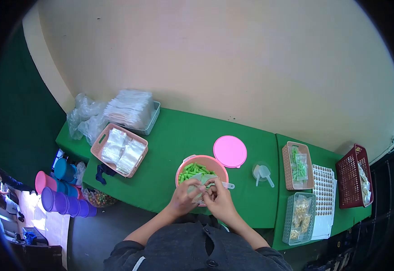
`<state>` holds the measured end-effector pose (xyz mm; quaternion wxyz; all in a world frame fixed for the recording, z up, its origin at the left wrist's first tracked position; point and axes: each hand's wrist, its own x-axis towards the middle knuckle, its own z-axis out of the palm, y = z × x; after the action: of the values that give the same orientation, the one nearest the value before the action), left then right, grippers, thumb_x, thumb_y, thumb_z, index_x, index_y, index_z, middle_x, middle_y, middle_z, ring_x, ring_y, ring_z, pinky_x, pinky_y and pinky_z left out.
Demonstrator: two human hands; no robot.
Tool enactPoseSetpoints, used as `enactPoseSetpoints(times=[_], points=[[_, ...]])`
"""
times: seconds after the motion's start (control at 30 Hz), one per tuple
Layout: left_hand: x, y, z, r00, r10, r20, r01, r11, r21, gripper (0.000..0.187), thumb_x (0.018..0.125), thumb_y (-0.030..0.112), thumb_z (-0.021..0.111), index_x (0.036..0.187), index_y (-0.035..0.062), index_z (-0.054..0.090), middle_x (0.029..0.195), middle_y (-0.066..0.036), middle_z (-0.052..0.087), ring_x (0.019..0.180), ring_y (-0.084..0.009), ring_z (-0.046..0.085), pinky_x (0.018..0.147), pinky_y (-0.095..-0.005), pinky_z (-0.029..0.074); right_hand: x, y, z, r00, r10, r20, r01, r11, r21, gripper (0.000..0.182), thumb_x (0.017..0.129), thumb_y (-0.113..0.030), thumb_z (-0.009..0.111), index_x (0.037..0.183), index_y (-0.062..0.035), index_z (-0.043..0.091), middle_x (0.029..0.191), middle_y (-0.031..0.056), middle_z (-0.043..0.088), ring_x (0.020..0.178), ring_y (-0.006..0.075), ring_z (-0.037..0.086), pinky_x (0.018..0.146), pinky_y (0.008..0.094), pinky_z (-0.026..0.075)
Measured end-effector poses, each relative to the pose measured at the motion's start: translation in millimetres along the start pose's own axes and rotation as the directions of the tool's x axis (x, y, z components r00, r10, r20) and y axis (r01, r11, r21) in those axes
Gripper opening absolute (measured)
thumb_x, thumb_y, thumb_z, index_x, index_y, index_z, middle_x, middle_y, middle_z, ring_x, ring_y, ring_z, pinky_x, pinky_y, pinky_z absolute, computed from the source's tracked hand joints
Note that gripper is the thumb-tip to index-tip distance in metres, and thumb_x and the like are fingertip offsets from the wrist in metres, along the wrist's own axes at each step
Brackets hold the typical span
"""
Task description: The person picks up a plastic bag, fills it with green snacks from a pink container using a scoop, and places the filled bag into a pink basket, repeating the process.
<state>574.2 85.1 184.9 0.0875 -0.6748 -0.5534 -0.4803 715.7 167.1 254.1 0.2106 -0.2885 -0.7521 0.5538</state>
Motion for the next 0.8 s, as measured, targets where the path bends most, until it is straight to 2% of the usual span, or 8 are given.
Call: enactPoseSetpoints(times=[0.07,0.3,0.43,0.5,0.53,0.63,0.7,0.8], points=[[8,4,2,0.948,-0.315,-0.055,0.291,0.921,-0.261,0.075,0.058,0.007,0.084,0.124,0.0126,0.048,0.103,-0.011,0.058,0.096,-0.031,0.062,0.084,-0.0425,0.051,1,1,0,1.0,-0.014,0.004,0.014,0.999,0.041,0.023,0.086,0.002,0.058,0.106,-0.0014,0.048,0.063,-0.0004,0.044,0.054,0.0052,0.042,0.05,0.0238,0.032],[16,2,-3,0.962,-0.27,0.039,0.272,0.939,-0.21,0.054,0.058,0.013,0.086,0.101,0.0081,0.054,0.1,-0.012,0.058,0.092,-0.0288,0.062,0.078,-0.0386,0.05,-2,22,2,0.982,-0.098,-0.16,0.112,0.991,0.078,0.016,0.083,0.002,0.058,0.094,-0.0025,0.048,0.059,-0.0024,0.04,0.053,0.0033,0.038,0.047,0.0226,0.028],[17,7,-6,0.976,-0.204,-0.072,0.189,0.966,-0.175,0.05,0.058,0.013,0.086,0.097,0.0078,0.055,0.096,-0.011,0.057,0.089,-0.028,0.06,0.078,-0.0378,0.05,-6,21,-4,0.974,-0.21,-0.079,0.21,0.978,-0.01,0.015,0.085,-0.001,0.06,0.094,-0.0033,0.048,0.067,-0.0002,0.046,0.06,0.0056,0.043,0.053,0.0231,0.035],[16,6,-12,0.972,-0.198,-0.128,0.175,0.969,-0.174,0.052,0.058,0.013,0.086,0.099,0.008,0.055,0.095,-0.011,0.057,0.088,-0.0281,0.059,0.078,-0.0382,0.05,-3,20,-6,0.956,-0.239,-0.169,0.274,0.932,0.237,0.015,0.089,-0.007,0.062,0.096,-0.0027,0.049,0.078,0.0032,0.051,0.071,0.0093,0.049,0.065,0.0258,0.042],[17,5,-15,0.963,-0.219,-0.158,0.179,0.956,-0.233,0.052,0.06,0.013,0.085,0.099,0.0071,0.052,0.095,-0.011,0.055,0.088,-0.0265,0.059,0.079,-0.0388,0.05,0,17,-13,0.962,-0.163,-0.219,0.204,0.962,0.179,0.019,0.094,-0.015,0.06,0.105,-0.0016,0.052,0.088,0.0052,0.054,0.082,0.0122,0.052,0.075,0.0285,0.044],[15,6,-25,0.958,-0.206,-0.199,0.144,0.947,-0.287,0.052,0.063,0.012,0.083,0.101,0.0063,0.047,0.096,-0.01,0.053,0.09,-0.0248,0.058,0.083,-0.0403,0.05,24,25,-22,0.964,-0.021,-0.266,0.07,0.982,0.177,0.025,0.096,-0.018,0.058,0.114,-0.001,0.054,0.09,0.0056,0.057,0.083,0.0124,0.054,0.075,0.0278,0.044],[13,10,-28,0.964,-0.168,-0.205,0.104,0.951,-0.29,0.053,0.064,0.012,0.082,0.102,0.0064,0.046,0.096,-0.01,0.053,0.092,-0.0247,0.058,0.086,-0.0412,0.05,32,40,-10,0.981,-0.05,-0.19,0.08,0.984,0.156,0.026,0.097,-0.018,0.056,0.117,-0.0005,0.054,0.092,0.005,0.058,0.084,0.0115,0.054,0.076,0.0267,0.044],[9,20,-35,0.981,-0.177,-0.084,0.137,0.926,-0.352,0.055,0.065,0.012,0.082,0.104,0.0082,0.044,0.099,-0.01,0.055,0.102,-0.0254,0.058,0.1,-0.0452,0.044,33,67,8,0.995,0.064,0.076,-0.09,0.909,0.407,0.025,0.098,-0.015,0.056,0.118,0.0002,0.055,0.099,0.0042,0.059,0.088,0.0085,0.055,0.074,0.0233,0.045]])
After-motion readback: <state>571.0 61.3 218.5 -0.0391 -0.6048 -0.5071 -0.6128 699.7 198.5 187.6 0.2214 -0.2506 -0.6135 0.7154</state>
